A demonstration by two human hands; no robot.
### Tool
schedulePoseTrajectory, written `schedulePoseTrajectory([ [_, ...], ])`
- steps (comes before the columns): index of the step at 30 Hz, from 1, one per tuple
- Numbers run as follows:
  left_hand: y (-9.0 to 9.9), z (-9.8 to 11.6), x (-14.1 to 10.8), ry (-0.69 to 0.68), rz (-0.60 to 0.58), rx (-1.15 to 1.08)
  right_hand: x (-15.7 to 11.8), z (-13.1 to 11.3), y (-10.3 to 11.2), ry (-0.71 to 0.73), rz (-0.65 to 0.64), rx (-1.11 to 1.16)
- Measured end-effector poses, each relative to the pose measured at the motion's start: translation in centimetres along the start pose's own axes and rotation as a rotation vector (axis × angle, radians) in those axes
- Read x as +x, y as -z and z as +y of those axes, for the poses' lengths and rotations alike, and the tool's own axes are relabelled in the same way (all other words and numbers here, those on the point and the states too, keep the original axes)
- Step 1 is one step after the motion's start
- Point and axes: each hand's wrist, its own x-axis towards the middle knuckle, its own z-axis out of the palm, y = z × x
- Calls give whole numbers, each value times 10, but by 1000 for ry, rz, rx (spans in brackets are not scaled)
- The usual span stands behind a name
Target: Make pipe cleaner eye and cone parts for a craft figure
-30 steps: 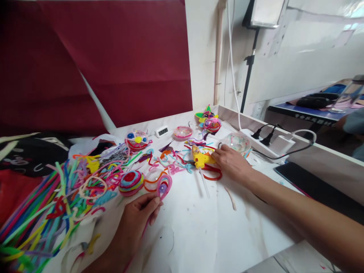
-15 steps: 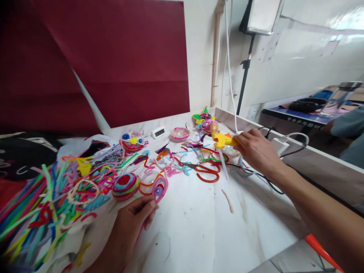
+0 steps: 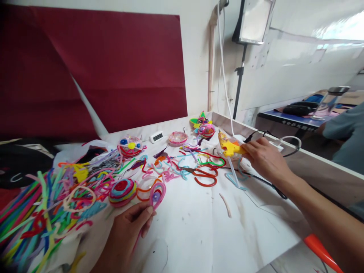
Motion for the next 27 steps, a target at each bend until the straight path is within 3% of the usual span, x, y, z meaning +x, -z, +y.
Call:
schedulePoseTrajectory([
  [12,0,0,-2,-6,-20,-2,-10,-21,-19,104,-50,-9],
  [22,1,-1,-2,-7,-32,24,-13,-35,-12,123,-108,-41],
  [27,4,-3,0,-14,-74,41,-10,-43,2,121,-129,-22],
])
